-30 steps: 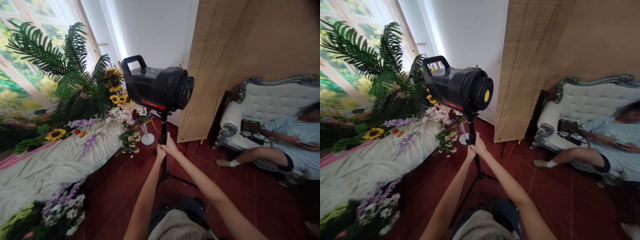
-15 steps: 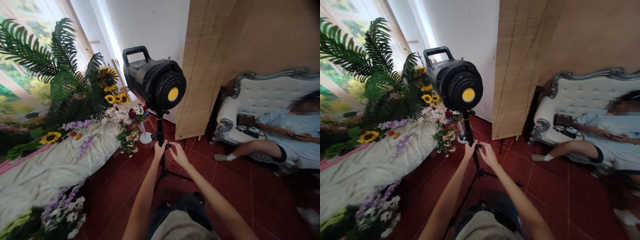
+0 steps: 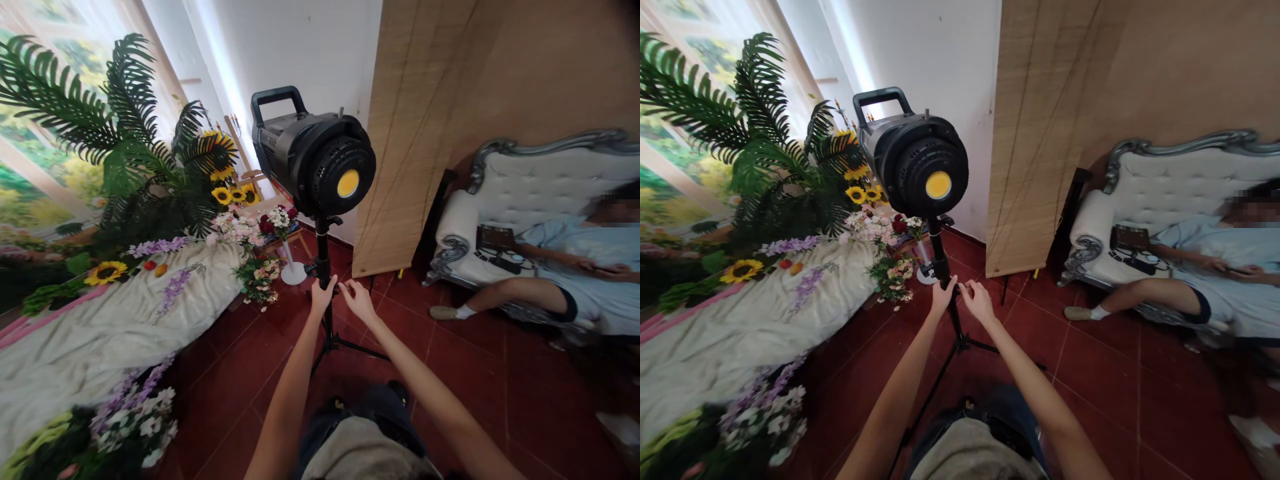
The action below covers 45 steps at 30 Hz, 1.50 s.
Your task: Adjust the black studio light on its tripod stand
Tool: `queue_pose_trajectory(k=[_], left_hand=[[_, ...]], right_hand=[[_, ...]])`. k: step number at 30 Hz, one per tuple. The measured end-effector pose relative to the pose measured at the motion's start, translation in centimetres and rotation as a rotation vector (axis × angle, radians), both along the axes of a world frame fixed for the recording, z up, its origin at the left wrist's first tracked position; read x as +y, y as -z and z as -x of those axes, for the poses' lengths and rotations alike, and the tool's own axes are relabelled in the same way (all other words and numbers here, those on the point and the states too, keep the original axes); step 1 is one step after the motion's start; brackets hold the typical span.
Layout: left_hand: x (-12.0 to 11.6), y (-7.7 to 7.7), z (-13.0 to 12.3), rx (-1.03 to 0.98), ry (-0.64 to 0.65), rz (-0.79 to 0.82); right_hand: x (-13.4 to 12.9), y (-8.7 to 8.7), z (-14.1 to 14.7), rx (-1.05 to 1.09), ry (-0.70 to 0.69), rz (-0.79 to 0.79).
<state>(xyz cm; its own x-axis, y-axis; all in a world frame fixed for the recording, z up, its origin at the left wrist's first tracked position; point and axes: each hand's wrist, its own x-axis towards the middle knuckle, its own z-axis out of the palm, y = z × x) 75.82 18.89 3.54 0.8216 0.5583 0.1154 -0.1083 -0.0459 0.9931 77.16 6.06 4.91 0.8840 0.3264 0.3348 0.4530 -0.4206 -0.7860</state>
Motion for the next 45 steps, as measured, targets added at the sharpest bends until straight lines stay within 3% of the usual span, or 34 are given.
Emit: queue_pose_trajectory(k=[3,8,10,12,15,18,22,28,31,38,45], left_hand=[[0.0,0.1,0.0,-0.012,0.010,-0.009],[0.2,0.4,0.0,-0.013,0.010,-0.066],[0.3,0.5,0.0,-0.015,0.013,-0.075],[0.4,0.7,-0.1,-0.017,0.027,-0.066],[0.4,1.0,-0.2,-0.020,0.034,-0.044],[0.5,1.2,-0.3,-0.024,0.023,-0.040],[0.5,1.2,-0.5,-0.019,0.014,-0.047],[0.4,0.9,-0.6,-0.015,0.030,-0.031],[0.2,0.6,-0.5,-0.021,0.031,-0.003],[-0.2,0.3,0.0,-0.003,0.014,0.021],[-1.4,-0.1,0.7,-0.016,-0.032,-0.053]], right_hand=[[0.7,0.0,-0.5,0.147,-0.021,-0.110],[1.7,-0.4,-1.3,0.947,-0.197,-0.458],[1.8,-0.5,-1.3,1.127,-0.267,-0.529],[1.6,-0.5,-1.0,1.062,-0.235,-0.506],[0.9,-0.5,-0.1,0.617,-0.102,-0.321],[-0.3,-0.5,0.7,0.208,-0.082,-0.097],[-1.4,-0.5,0.7,-0.003,-0.121,0.109],[-1.7,0.0,-1.1,-0.228,-0.202,0.221],[-1.3,0.5,-1.7,-0.262,-0.217,0.169],[0.5,2.3,-1.9,-0.064,-0.094,-0.065],[0.5,1.9,-1.9,0.016,-0.117,-0.142]])
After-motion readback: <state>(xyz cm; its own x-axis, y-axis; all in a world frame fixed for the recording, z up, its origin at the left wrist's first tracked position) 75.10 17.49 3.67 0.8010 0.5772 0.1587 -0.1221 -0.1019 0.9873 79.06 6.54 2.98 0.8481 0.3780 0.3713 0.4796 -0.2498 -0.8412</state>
